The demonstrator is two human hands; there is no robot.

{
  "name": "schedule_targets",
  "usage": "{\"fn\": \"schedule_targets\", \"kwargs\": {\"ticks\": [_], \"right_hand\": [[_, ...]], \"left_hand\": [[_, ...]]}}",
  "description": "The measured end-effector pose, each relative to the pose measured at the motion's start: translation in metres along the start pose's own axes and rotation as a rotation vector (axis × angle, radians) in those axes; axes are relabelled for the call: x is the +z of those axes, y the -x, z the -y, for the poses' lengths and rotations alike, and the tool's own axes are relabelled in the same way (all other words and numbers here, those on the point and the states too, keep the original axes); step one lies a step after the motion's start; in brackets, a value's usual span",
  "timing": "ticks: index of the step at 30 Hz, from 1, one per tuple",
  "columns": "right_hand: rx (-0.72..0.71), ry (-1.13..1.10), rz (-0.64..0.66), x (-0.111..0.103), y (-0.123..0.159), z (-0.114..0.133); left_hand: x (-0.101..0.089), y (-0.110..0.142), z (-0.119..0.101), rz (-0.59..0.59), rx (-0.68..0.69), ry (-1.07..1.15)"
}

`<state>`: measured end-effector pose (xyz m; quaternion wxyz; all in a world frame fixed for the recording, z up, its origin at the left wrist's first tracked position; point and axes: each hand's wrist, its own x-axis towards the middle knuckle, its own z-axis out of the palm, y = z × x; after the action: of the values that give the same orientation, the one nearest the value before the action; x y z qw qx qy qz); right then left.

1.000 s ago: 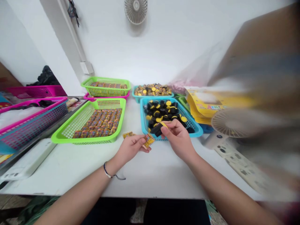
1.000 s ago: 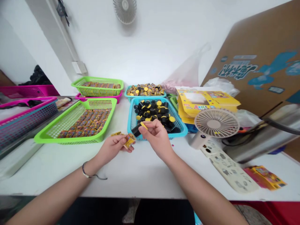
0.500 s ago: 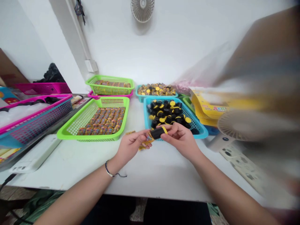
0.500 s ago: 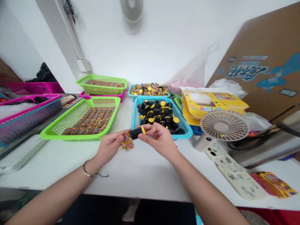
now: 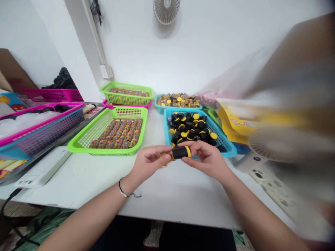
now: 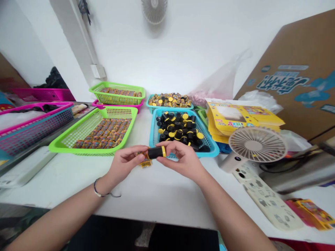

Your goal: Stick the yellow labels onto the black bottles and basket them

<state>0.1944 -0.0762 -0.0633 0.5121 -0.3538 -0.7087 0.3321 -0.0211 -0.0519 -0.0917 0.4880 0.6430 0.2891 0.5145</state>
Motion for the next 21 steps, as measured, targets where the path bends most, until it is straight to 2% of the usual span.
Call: {"fn": "schedule_targets", "kwargs": {"ticks": [5,8,11,15,19,21], "right_hand": [[-0.01,-0.094,-0.012,0.006,0.002,0.0],[-0.037,-0.092,0.001,0.007,0.003,0.002],[-0.051,-0.064,-0.008,0.006,0.004,0.002],[-0.092,-0.069,-0.04,0.006,0.005,0.0],[-0.111,-0.07,0.021,0.008,0.007,0.001],[-0.114,-0.052,0.063,0.01,0.008,0.002]], "left_hand": [[0.002,0.002,0.007,-0.028,0.182,-0.058],[0.004,0.005,0.008,-0.053,0.21,-0.089],[0.007,0.009,0.006,-0.08,0.203,-0.002],[0.008,0.012,0.002,-0.05,0.311,0.019],[0.004,0.014,0.002,-0.003,0.449,-0.054],[0.004,0.015,0.002,-0.012,0.454,-0.075]]}}
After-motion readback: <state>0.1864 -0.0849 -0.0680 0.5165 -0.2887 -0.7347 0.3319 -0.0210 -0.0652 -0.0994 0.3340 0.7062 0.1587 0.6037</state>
